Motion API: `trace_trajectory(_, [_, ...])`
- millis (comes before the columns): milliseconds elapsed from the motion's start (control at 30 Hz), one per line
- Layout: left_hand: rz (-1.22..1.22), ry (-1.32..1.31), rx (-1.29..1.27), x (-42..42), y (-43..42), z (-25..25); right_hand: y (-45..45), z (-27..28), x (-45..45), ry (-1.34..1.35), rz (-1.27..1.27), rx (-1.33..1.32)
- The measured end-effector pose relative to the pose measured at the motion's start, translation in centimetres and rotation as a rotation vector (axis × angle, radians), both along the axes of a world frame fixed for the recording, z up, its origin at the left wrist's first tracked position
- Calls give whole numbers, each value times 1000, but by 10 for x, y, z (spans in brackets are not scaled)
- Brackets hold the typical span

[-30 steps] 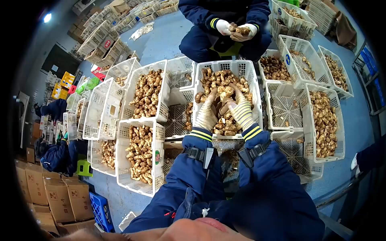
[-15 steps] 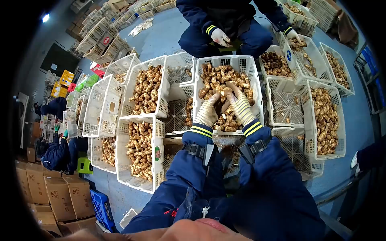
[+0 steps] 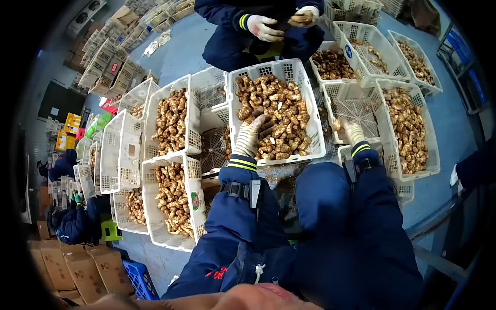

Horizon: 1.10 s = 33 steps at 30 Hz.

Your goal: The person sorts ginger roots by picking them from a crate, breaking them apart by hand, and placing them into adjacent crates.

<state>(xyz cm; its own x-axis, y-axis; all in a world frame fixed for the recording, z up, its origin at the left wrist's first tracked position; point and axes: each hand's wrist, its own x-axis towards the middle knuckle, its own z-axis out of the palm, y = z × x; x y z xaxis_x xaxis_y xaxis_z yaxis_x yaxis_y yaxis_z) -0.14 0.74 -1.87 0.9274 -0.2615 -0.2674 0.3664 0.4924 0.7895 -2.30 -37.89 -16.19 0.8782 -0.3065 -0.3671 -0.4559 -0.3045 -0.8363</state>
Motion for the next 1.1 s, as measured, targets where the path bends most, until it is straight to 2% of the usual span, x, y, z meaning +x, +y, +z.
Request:
trace_trajectory(33, [38,10,45,-2,-3,3,-22,-31,-10,156,-16,98])
trace_trajectory(67, [57,40,76,-4,-6,10,-20,-24,-29,178,-148,293])
trace_trajectory(100, [74,70,110,-6,-8,15,-25,-39,-39,144,-253,330])
trace_trajectory(133, [-13,6,-9,-1,-5,11,-28,-52,-48,104,-356,365])
trace_trajectory(167, [66,58,84,-2,-10,4,-41,-59,-52,152,-320,385])
trace_trajectory(233, [15,34,72,2,-7,-6,-45,-30,-67,123,-292,469])
trace_trajectory(267, [-30,18,30,7,-3,-16,-64,-24,-66,59,-282,408])
trace_trajectory(300, [30,64,123,2,-8,-6,-89,-33,-63,-4,-264,347])
trace_trajectory(367, [13,35,158,2,-6,-13,-87,-12,-68,205,104,-396])
trace_trajectory(433, [-7,55,197,-3,-10,-2,-80,38,-70,387,486,-1146])
trace_trajectory(467, [-70,40,163,1,-6,-18,-70,65,-66,462,675,-1525])
trace_trajectory(500, [-129,18,127,8,-4,-31,-52,87,-57,365,695,-1417])
trace_trajectory(533, [-113,68,259,-6,-12,2,-35,107,-49,276,719,-1306])
trace_trajectory(633, [-192,38,320,-7,-18,-1,62,159,-33,-342,182,528])
trace_trajectory(667, [-185,-6,317,-9,-21,-2,96,180,-27,-354,338,400])
trace_trajectory(700, [-196,91,418,-11,-24,10,128,196,-20,-364,493,269])
trace_trajectory(767, [-107,-376,823,-3,-20,-24,180,194,-9,-424,575,146])
trace_trajectory(800, [-203,-244,1109,5,-21,-20,195,195,-5,-511,619,13])
trace_trajectory(833, [-300,-337,1425,4,-22,-18,207,196,-1,-598,664,-122])
trace_trajectory(900, [-328,-441,1523,-4,-18,-14,216,194,5,-423,772,-63])
trace_trajectory(933, [-298,-377,1491,-9,-17,2,216,184,7,-440,740,123])
trace_trajectory(967, [-232,-422,1322,-14,-11,8,216,173,9,-451,702,307])
trace_trajectory(1000, [-238,-391,1209,-13,-8,6,216,169,9,-533,656,416])
trace_trajectory(1067, [-262,-335,925,-13,-2,3,208,163,11,-490,558,554])
trace_trajectory(1100, [-273,-229,755,-23,-2,25,206,163,14,-448,523,638])
